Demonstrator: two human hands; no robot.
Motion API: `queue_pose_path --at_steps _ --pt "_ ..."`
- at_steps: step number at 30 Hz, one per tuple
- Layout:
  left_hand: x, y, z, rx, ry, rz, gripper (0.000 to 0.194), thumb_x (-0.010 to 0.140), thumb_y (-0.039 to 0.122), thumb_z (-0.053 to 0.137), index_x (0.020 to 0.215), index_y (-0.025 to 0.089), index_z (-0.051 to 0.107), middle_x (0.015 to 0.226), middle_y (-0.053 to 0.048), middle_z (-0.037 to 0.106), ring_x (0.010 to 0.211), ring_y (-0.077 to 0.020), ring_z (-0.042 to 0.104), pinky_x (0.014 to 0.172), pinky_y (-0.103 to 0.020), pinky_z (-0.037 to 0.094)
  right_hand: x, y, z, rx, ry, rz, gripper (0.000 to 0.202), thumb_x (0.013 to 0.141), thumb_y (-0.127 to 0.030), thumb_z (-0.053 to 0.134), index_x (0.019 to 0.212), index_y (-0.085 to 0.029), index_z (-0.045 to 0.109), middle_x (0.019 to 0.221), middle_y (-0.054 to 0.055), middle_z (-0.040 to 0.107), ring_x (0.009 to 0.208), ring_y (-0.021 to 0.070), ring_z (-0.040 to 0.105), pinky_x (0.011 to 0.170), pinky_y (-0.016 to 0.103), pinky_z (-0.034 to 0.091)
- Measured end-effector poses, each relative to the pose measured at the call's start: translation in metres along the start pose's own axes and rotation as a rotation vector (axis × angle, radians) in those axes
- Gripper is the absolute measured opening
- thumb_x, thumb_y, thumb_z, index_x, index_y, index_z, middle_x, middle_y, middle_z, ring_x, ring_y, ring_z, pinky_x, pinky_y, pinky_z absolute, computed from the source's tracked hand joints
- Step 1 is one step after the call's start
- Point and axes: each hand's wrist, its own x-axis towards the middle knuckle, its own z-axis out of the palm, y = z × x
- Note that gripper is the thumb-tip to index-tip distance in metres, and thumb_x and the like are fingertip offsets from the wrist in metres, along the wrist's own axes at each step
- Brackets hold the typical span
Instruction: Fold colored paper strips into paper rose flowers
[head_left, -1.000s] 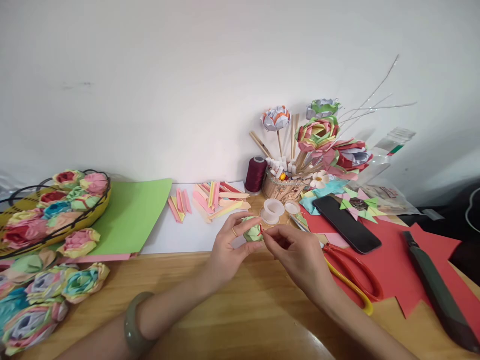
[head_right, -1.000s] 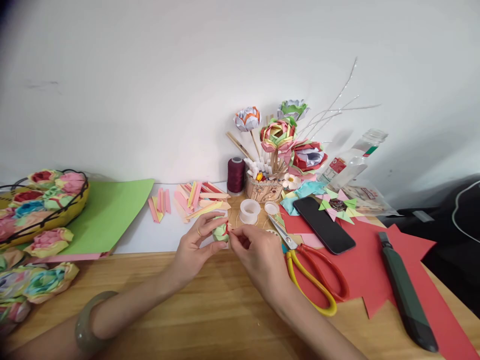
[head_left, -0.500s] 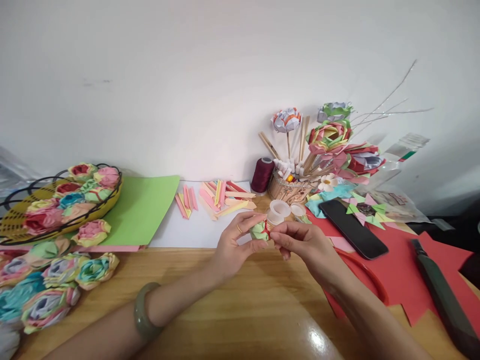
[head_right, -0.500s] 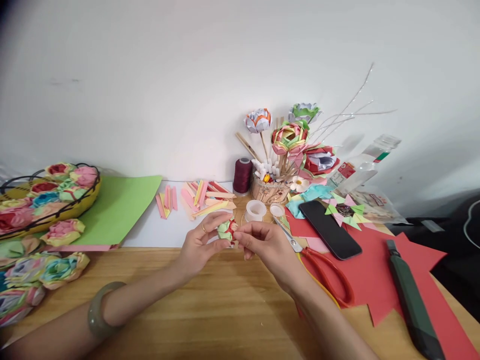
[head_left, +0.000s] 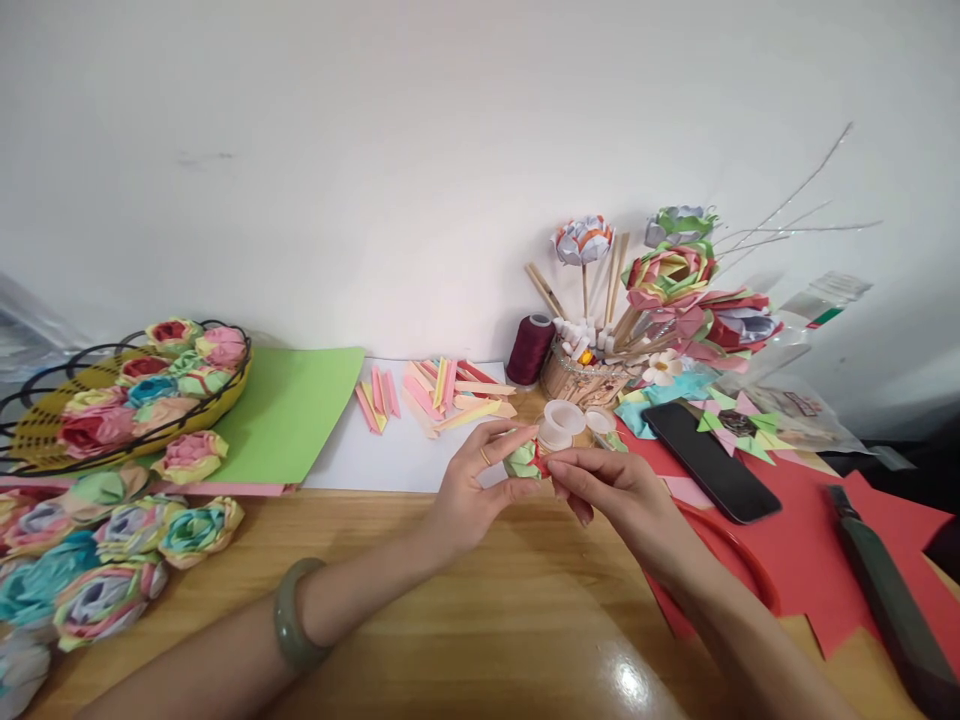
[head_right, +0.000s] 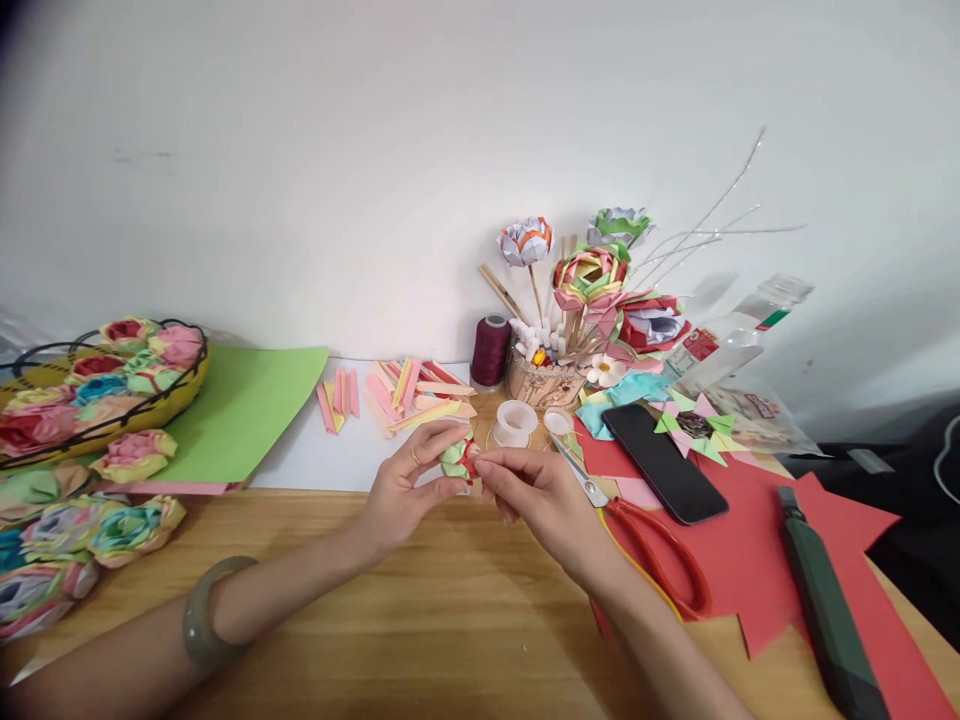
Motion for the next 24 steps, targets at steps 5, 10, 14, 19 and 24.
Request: queue_pose_path --at_steps 5,10,14,19,24 --pt "0.000 0.000 0.000 -0.032 -0.012 -0.032 0.046 0.070 0.028 0.065 0.115 0.034 0.055 0.116 -0.004 0.049 0.110 -0.0203 0.046 0.097 -0.039 0.038 0.000 0.000 -0.003 0.051 -0.063 0.112 0.032 0.074 -0.046 0.057 0.074 -0.015 0.065 0.046 -0.007 0.037 0.039 0.0049 0.031 0.037 0.019 0.023" --pt "0.001 0.000 0.001 -0.122 -0.037 -0.086 0.046 0.069 0.027 0.065 0.114 0.033 0.055 0.114 -0.004 0.049 0.108 -0.0198 0.046 0.093 -0.037 0.043 0.001 0.002 -0.004 0.081 -0.078 0.138 0.034 0.072 -0.047 0.059 0.074 -0.014 0.064 0.048 -0.006 0.042 0.037 0.0036 0.033 0.036 0.019 0.021" --pt "0.001 0.001 0.002 -0.181 -0.040 -0.133 0.045 0.069 0.025 0.065 0.113 0.033 0.056 0.115 -0.004 0.047 0.106 -0.0186 0.048 0.088 -0.034 0.047 0.003 0.005 0.000 0.088 -0.023 0.131 0.032 0.073 -0.047 0.058 0.069 -0.015 0.060 0.049 -0.006 0.043 0.036 0.0032 0.034 0.035 0.019 0.022" --pt "0.001 0.003 0.003 -0.188 -0.020 -0.138 0.044 0.069 0.024 0.066 0.111 0.034 0.058 0.115 -0.002 0.047 0.105 -0.0178 0.048 0.087 -0.033 0.048 0.002 0.007 0.006 0.055 0.064 0.111 0.036 0.073 -0.047 0.057 0.058 -0.015 0.052 0.048 -0.006 0.043 0.036 0.0033 0.035 0.036 0.018 0.024" --pt "0.001 0.002 0.002 -0.174 0.010 -0.120 0.043 0.069 0.022 0.066 0.110 0.033 0.058 0.114 -0.002 0.048 0.107 -0.0171 0.048 0.090 -0.032 0.045 0.001 0.008 0.013 -0.055 0.120 0.039 0.035 0.078 -0.045 0.051 0.059 -0.017 0.051 0.047 -0.006 0.040 0.037 0.0047 0.035 0.037 0.018 0.029"
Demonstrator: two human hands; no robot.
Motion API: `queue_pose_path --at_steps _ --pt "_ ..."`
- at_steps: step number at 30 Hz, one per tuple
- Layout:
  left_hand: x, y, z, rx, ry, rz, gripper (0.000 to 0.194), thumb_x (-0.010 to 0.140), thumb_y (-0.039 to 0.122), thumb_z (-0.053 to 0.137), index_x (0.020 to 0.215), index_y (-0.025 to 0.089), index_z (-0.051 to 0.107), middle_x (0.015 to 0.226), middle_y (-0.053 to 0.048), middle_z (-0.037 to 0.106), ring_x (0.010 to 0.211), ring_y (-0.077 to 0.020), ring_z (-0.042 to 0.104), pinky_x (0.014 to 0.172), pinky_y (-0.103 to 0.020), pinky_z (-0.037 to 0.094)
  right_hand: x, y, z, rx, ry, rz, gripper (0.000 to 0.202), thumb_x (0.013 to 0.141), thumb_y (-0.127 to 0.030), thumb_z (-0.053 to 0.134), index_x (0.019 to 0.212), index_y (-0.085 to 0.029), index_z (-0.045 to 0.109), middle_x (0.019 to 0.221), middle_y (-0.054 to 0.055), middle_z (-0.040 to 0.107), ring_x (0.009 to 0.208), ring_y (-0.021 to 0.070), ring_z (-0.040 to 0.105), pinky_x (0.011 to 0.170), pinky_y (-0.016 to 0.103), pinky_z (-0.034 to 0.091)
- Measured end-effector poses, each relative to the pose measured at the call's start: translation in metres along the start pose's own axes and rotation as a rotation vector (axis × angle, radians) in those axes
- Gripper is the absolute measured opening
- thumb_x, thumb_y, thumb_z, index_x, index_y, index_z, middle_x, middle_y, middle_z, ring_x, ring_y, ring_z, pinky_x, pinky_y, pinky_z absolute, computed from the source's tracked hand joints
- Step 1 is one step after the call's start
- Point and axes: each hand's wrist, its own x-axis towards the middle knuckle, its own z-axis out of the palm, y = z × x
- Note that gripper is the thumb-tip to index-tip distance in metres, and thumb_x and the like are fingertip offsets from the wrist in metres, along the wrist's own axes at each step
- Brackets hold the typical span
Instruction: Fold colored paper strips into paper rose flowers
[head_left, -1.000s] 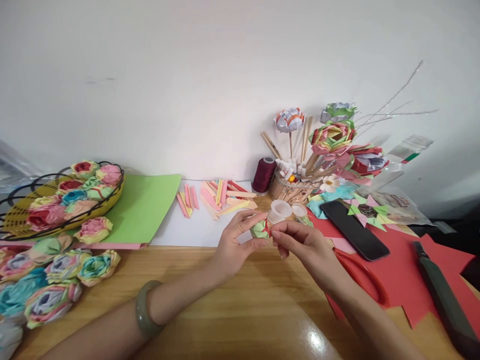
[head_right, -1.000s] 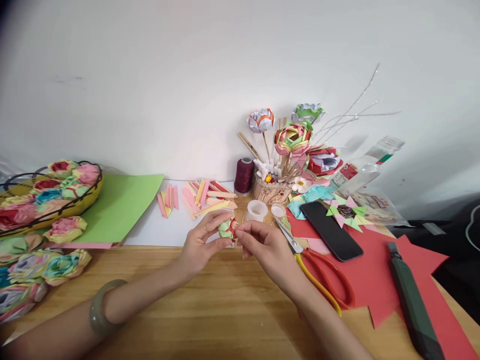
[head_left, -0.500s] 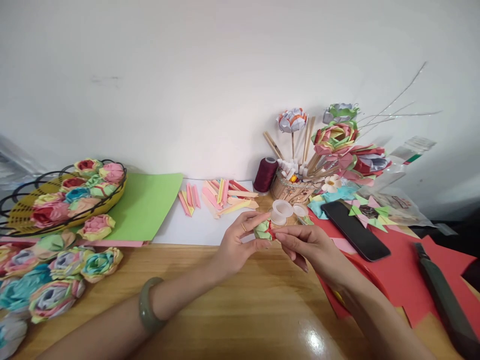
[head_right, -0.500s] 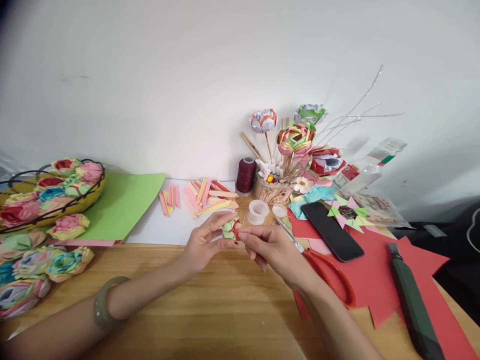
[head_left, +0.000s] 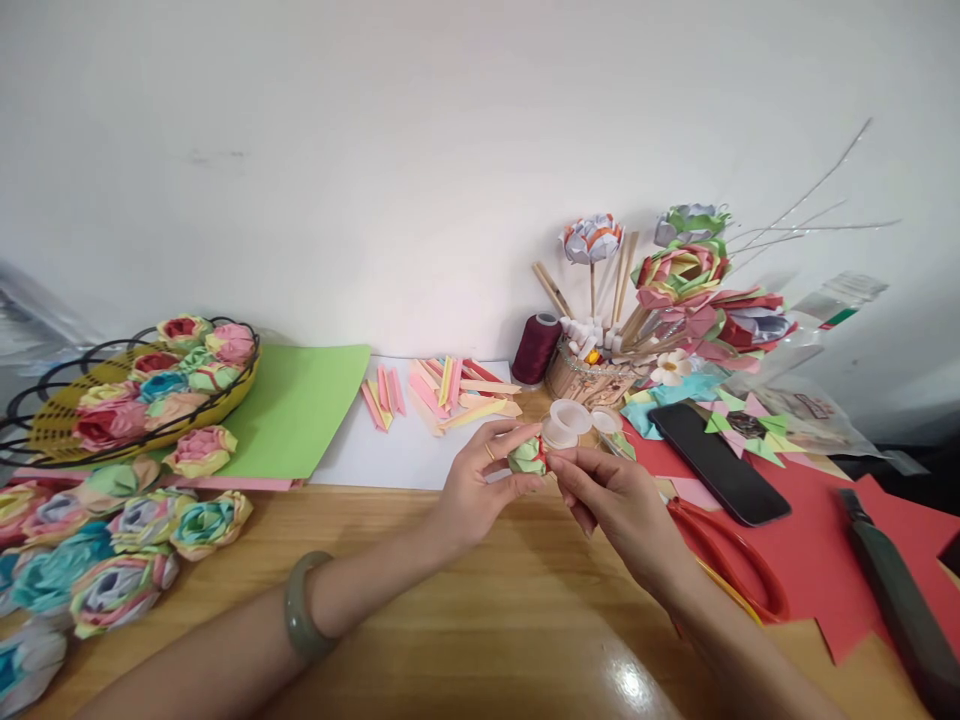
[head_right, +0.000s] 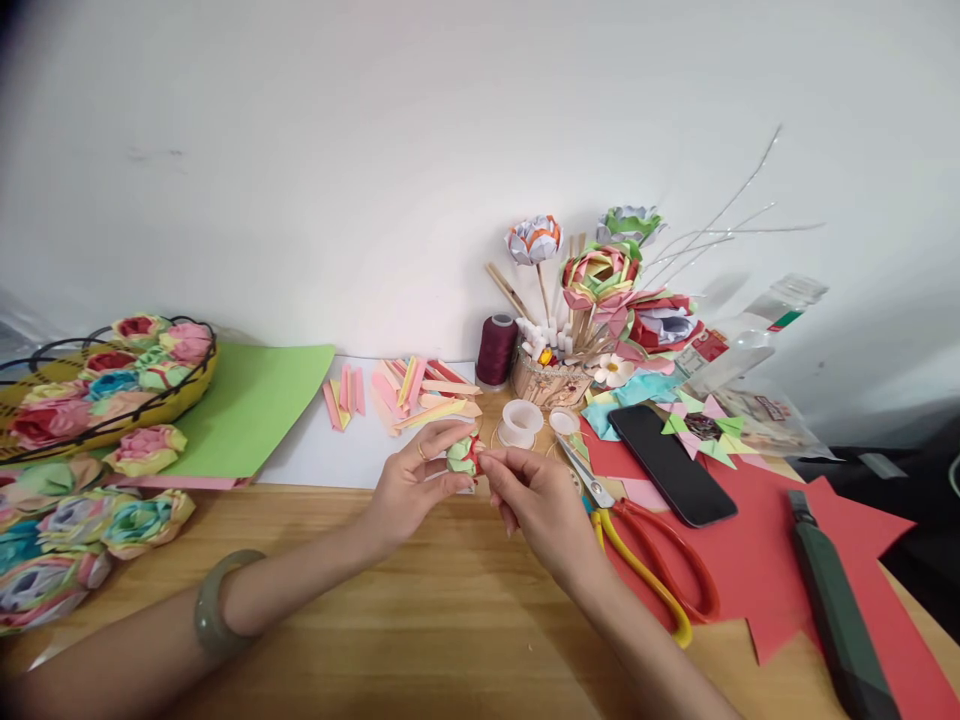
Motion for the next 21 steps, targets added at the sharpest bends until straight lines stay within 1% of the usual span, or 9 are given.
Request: queue_pose_path --at_steps 3,5,7,9,11,15,17,21 --pt "0.000 0.000 0.000 0.041 0.020 0.006 0.043 0.069 0.023 0.066 0.111 0.033 0.058 0.114 -0.002 0.048 0.108 -0.0178 0.047 0.092 -0.033 0.044 -0.001 0.005 0.006 -0.155 0.082 -0.084 0.031 0.082 -0.042 0.044 0.069 -0.017 0.056 0.047 -0.006 0.042 0.037 0.0066 0.037 0.038 0.019 0.032" --pt "0.000 0.000 0.000 0.065 0.031 0.004 0.044 0.069 0.023 0.066 0.111 0.033 0.058 0.113 -0.003 0.048 0.108 -0.0183 0.047 0.094 -0.034 0.042 -0.001 0.010 0.010 -0.320 0.183 -0.176 0.027 0.083 -0.036 0.043 0.076 -0.016 0.059 0.049 -0.004 0.048 0.038 0.0081 0.041 0.040 0.020 0.034" --pt "0.000 0.000 0.001 0.075 0.038 0.001 0.044 0.068 0.023 0.066 0.110 0.032 0.059 0.111 -0.004 0.048 0.107 -0.0186 0.047 0.094 -0.035 0.042 -0.001 0.016 0.013 -0.495 0.317 -0.316 0.021 0.081 -0.028 0.045 0.079 -0.016 0.061 0.054 0.000 0.056 0.043 0.0098 0.048 0.044 0.021 0.038" --pt "0.000 0.001 0.001 0.070 0.045 -0.003 0.043 0.067 0.024 0.067 0.109 0.031 0.060 0.110 -0.004 0.049 0.107 -0.0188 0.047 0.093 -0.035 0.042 0.000 0.020 0.014 -0.592 0.411 -0.467 0.017 0.078 -0.023 0.047 0.079 -0.016 0.062 0.061 0.002 0.062 0.048 0.0106 0.052 0.047 0.021 0.040" --pt "0.000 0.001 0.001 0.045 0.039 -0.013 0.043 0.066 0.025 0.068 0.108 0.030 0.060 0.110 -0.003 0.049 0.105 -0.0185 0.048 0.092 -0.035 0.044 0.000 0.021 0.014 -0.580 0.407 -0.543 0.015 0.077 -0.020 0.047 0.078 -0.016 0.062 0.061 0.002 0.063 0.048 0.0101 0.053 0.046 0.020 0.040" --pt "-0.001 0.001 0.001 0.007 -0.007 -0.003 0.044 0.067 0.026 0.068 0.109 0.030 0.060 0.109 -0.003 0.049 0.102 -0.0179 0.050 0.089 -0.033 0.045 -0.001 0.014 0.009 -0.476 0.315 -0.526 0.014 0.077 -0.017 0.047 0.074 -0.016 0.060 0.055 -0.001 0.059 0.044 0.0089 0.051 0.042 0.018 0.040" --pt "-0.001 0.001 0.000 0.000 -0.021 0.014 0.044 0.067 0.025 0.068 0.110 0.032 0.059 0.109 -0.003 0.050 0.102 -0.0175 0.050 0.090 -0.033 0.045 -0.003 0.009 0.006 -0.480 0.305 -0.555 0.012 0.077 -0.017 0.048 0.074 -0.015 0.060 0.054 -0.001 0.058 0.044 0.0088 0.051 0.043 0.018 0.040" --pt "-0.001 0.001 0.000 -0.001 -0.028 0.013 0.044 0.068 0.026 0.067 0.110 0.032 0.059 0.108 -0.004 0.050 0.103 -0.0180 0.049 0.089 -0.034 0.045 -0.004 0.004 0.001 -0.515 0.226 -0.589 0.012 0.076 -0.016 0.047 0.077 -0.015 0.060 0.054 -0.002 0.056 0.046 0.0087 0.051 0.044 0.017 0.040"
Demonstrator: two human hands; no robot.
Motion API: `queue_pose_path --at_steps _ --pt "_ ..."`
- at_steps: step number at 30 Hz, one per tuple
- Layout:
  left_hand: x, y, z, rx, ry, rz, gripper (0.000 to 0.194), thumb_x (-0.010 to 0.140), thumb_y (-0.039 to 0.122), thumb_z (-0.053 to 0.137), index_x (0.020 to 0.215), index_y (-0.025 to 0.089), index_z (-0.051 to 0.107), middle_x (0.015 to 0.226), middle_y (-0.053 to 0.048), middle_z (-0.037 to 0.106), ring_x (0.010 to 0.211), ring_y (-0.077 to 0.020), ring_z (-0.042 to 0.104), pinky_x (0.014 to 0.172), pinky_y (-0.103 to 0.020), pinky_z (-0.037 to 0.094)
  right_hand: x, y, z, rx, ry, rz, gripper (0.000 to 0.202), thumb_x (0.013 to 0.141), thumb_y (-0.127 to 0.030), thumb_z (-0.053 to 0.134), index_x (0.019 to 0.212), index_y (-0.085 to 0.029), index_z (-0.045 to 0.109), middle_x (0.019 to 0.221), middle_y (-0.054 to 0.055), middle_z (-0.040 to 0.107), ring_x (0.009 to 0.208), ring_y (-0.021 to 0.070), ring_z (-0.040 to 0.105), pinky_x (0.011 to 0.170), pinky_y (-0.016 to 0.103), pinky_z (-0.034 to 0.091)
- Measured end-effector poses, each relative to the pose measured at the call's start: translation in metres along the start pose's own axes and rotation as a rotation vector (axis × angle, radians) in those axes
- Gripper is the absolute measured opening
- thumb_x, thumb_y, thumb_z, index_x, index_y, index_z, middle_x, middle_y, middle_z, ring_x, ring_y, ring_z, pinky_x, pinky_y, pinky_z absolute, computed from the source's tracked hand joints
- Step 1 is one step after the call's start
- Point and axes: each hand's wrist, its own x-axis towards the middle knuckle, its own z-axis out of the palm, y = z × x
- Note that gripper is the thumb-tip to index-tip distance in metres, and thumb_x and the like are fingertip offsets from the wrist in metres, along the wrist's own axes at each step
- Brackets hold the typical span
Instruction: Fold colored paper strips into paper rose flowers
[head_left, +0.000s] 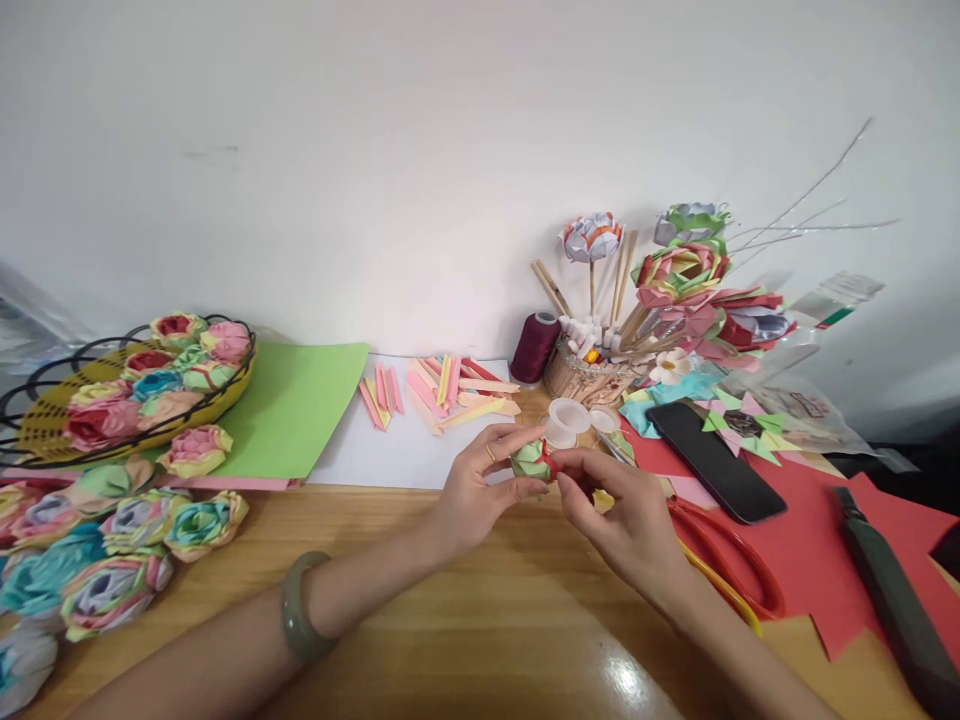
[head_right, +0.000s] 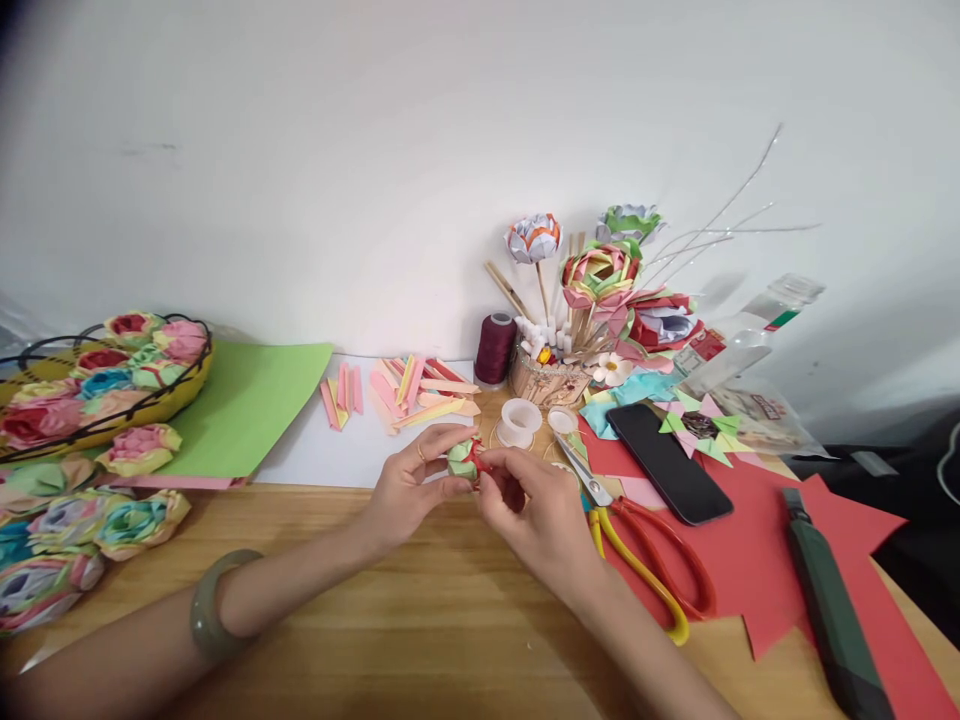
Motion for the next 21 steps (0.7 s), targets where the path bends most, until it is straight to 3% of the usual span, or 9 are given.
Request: queue_pose_path --at_steps 9,13,21 --pt "-0.0004 0.0000 0.0008 -0.053 -0.004 -0.031 0.042 0.067 0.022 0.068 0.107 0.033 0.061 0.106 -0.002 0.050 0.098 -0.0156 0.051 0.086 -0.031 0.047 0.0014 0.0052 0.0008 -0.079 0.002 -0.054 0.016 0.076 -0.012 0.045 0.078 -0.015 0.061 0.053 -0.002 0.057 0.043 0.0076 0.047 0.043 0.017 0.039" --pt "-0.0002 -0.0009 0.0003 -0.052 -0.007 -0.021 0.044 0.067 0.022 0.068 0.107 0.037 0.059 0.106 0.000 0.050 0.100 -0.0152 0.050 0.088 -0.031 0.045 0.0024 0.0011 -0.0026 -0.018 -0.030 -0.012 0.015 0.076 -0.014 0.046 0.077 -0.015 0.061 0.052 -0.002 0.057 0.044 0.0079 0.049 0.043 0.017 0.039" --pt "-0.0003 -0.0010 0.0006 0.033 0.012 0.004 0.043 0.068 0.026 0.068 0.109 0.032 0.059 0.108 -0.003 0.052 0.103 -0.0184 0.049 0.093 -0.036 0.041 0.0027 -0.0015 -0.0044 0.042 -0.084 0.132 0.017 0.075 -0.017 0.046 0.074 -0.016 0.063 0.049 -0.003 0.056 0.043 0.0088 0.050 0.041 0.018 0.039"
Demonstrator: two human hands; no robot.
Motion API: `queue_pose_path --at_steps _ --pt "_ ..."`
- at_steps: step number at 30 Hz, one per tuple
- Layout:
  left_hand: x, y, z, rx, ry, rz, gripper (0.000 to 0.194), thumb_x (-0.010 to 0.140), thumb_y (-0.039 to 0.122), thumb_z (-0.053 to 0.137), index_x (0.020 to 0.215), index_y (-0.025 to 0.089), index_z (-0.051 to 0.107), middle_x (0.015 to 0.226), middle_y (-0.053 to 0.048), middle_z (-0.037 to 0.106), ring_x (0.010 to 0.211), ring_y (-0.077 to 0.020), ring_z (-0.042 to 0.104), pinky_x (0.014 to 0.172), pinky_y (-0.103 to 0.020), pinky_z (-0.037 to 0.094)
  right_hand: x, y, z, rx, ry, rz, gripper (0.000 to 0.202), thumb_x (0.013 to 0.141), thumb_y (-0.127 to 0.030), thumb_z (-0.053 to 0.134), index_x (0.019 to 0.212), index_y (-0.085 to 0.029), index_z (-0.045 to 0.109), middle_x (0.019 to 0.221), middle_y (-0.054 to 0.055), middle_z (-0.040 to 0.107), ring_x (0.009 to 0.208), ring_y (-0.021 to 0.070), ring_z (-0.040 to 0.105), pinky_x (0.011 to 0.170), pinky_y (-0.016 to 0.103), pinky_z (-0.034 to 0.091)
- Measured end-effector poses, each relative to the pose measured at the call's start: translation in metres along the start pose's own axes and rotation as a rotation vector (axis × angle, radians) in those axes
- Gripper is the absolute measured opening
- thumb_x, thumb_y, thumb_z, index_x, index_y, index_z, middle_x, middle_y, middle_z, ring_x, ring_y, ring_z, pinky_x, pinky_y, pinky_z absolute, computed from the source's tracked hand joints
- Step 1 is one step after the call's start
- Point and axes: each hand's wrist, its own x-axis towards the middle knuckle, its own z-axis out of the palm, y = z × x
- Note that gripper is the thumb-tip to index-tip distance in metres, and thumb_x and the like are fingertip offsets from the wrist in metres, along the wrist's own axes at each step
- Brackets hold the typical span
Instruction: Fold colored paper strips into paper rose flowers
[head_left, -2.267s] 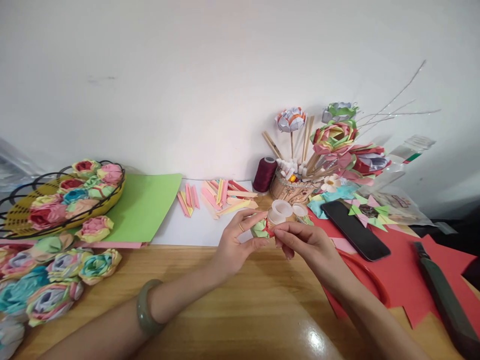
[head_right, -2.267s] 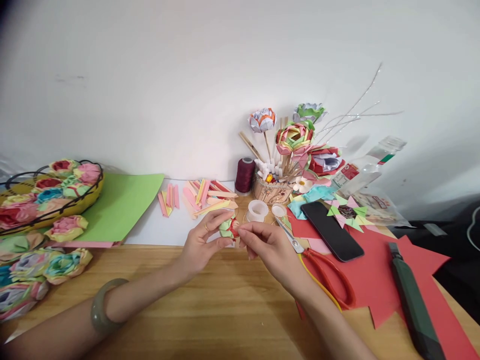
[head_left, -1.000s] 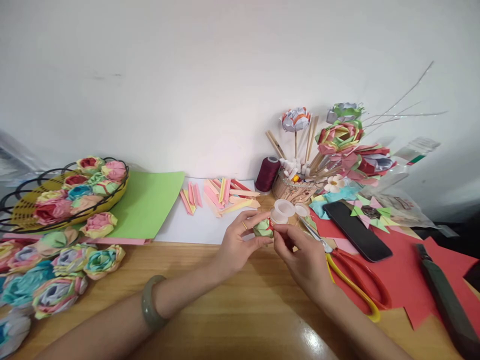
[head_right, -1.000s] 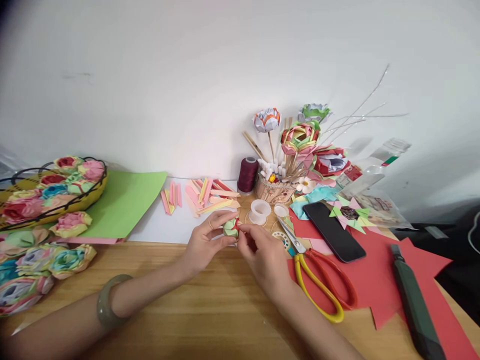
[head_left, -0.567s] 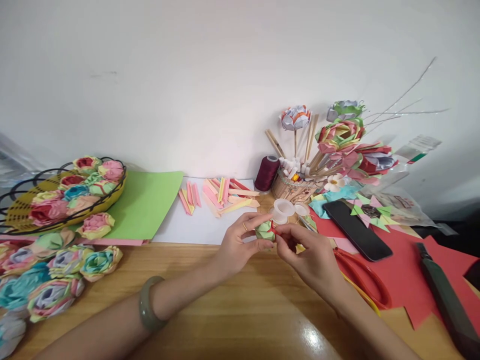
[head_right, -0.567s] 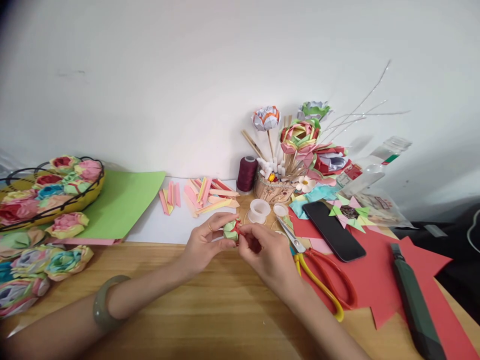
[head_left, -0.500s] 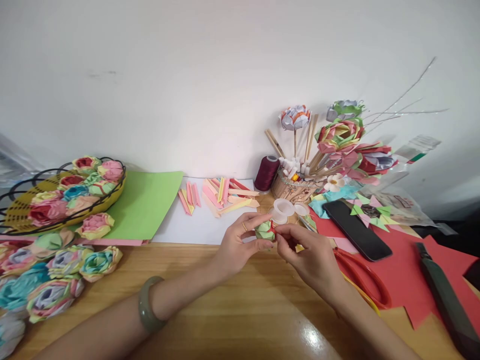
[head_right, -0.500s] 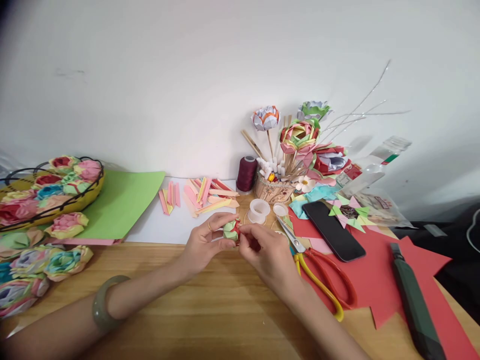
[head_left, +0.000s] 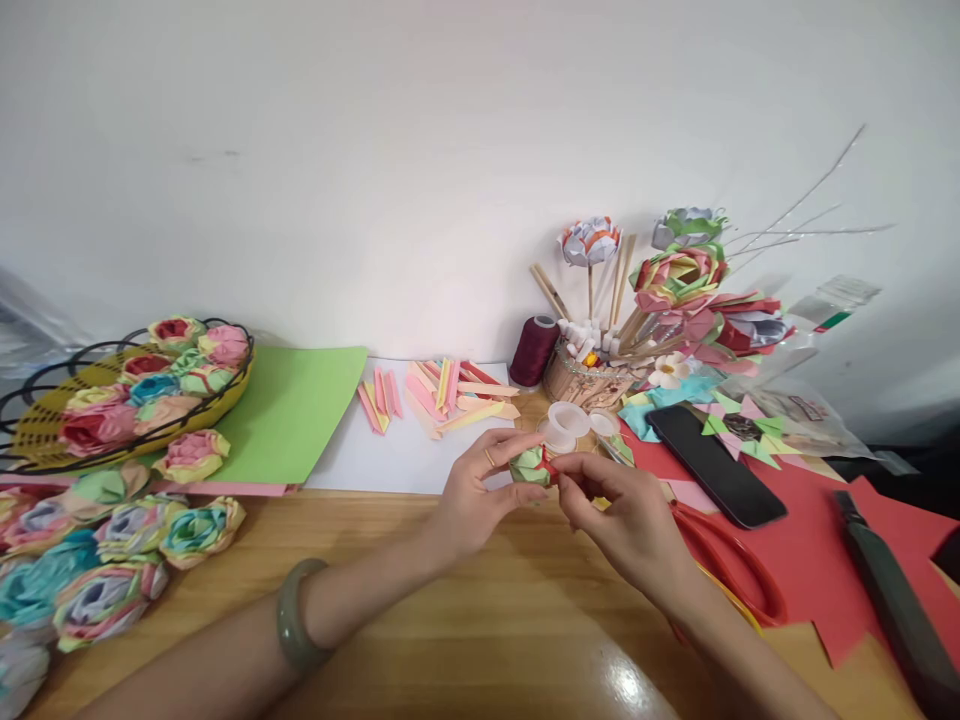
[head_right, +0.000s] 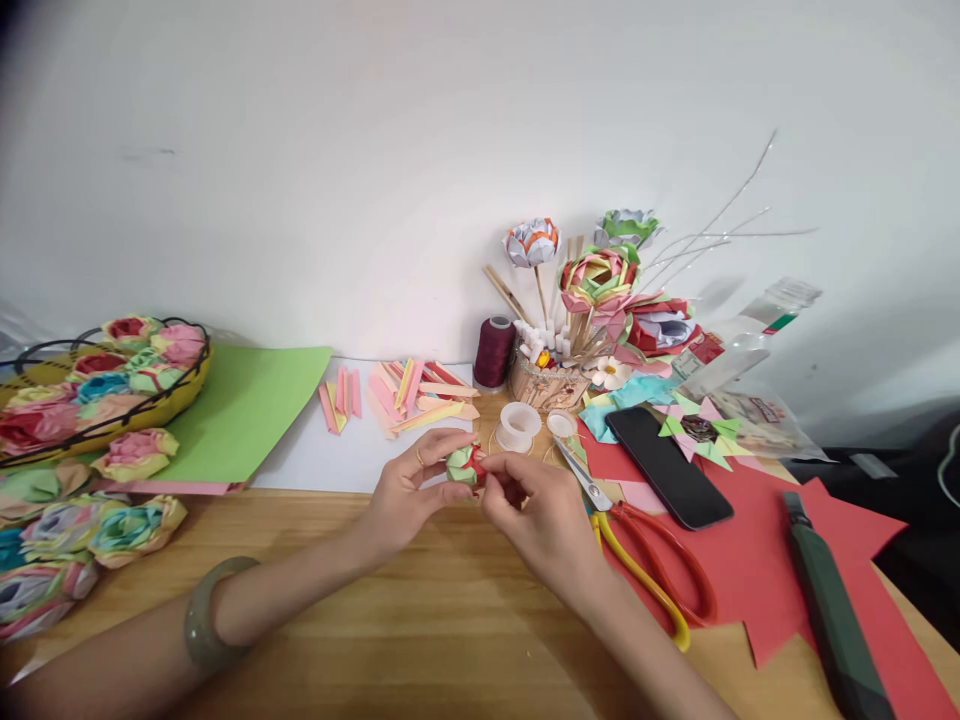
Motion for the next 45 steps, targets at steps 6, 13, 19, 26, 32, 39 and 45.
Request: queue_pose_path --at_steps 6,13,19,26,32,39,45 --pt "0.000 -0.002 -0.002 0.037 0.003 0.013 0.044 0.068 0.026 0.067 0.111 0.033 0.059 0.111 -0.004 0.049 0.105 -0.0192 0.048 0.095 -0.037 0.041 -0.001 0.005 0.003 -0.003 0.038 0.041 0.017 0.077 -0.020 0.049 0.076 -0.016 0.065 0.050 -0.003 0.059 0.038 0.0080 0.050 0.040 0.018 0.041" --pt "-0.001 -0.001 -0.001 0.034 0.010 0.035 0.037 0.074 0.025 0.061 0.110 0.034 0.058 0.118 -0.004 0.046 0.112 -0.0193 0.045 0.094 -0.036 0.043 -0.006 0.009 0.014 -0.336 0.296 -0.249 0.015 0.078 -0.014 0.050 0.080 -0.015 0.065 0.063 0.001 0.067 0.047 0.0084 0.057 0.048 0.017 0.043" --pt "0.001 0.000 0.000 0.033 0.061 0.036 0.037 0.072 0.025 0.063 0.108 0.034 0.060 0.118 -0.004 0.045 0.113 -0.0200 0.044 0.096 -0.038 0.043 -0.010 0.010 0.015 -0.509 0.300 -0.328 0.018 0.079 -0.013 0.051 0.086 -0.017 0.067 0.057 0.001 0.065 0.045 0.0084 0.055 0.049 0.019 0.042" --pt "0.001 -0.003 0.000 -0.079 0.058 0.052 0.038 0.072 0.024 0.063 0.108 0.034 0.059 0.116 -0.003 0.044 0.110 -0.0184 0.046 0.091 -0.035 0.047 -0.004 0.005 0.006 0.089 0.120 -0.042 0.015 0.078 -0.020 0.053 0.083 -0.017 0.067 0.067 0.004 0.067 0.049 0.0097 0.051 0.044 0.021 0.042" --pt "0.000 -0.003 -0.001 -0.095 -0.017 0.068 0.040 0.074 0.020 0.062 0.109 0.039 0.057 0.117 -0.001 0.043 0.111 -0.0168 0.044 0.094 -0.034 0.044 0.008 0.011 -0.010 0.643 -0.266 0.433 0.023 0.067 -0.036 0.068 0.076 -0.015 0.067 0.057 -0.001 0.058 0.039 0.0044 0.042 0.036 0.017 0.035" --pt "0.001 0.001 -0.001 -0.114 -0.028 0.016 0.038 0.072 0.025 0.063 0.109 0.032 0.059 0.115 -0.004 0.046 0.108 -0.0192 0.048 0.088 -0.034 0.048 0.008 0.013 -0.016 0.735 -0.412 0.465 0.029 0.077 -0.040 0.057 0.070 -0.014 0.066 0.065 0.001 0.062 0.040 0.0031 0.045 0.039 0.017 0.035" --pt "0.001 0.001 -0.001 -0.096 -0.028 -0.010 0.038 0.072 0.027 0.062 0.110 0.031 0.059 0.116 -0.004 0.047 0.108 -0.0191 0.048 0.087 -0.034 0.049 0.010 0.009 -0.009 0.724 -0.338 0.491 0.031 0.074 -0.044 0.060 0.064 -0.014 0.059 0.058 -0.002 0.057 0.038 0.0034 0.042 0.038 0.017 0.032"
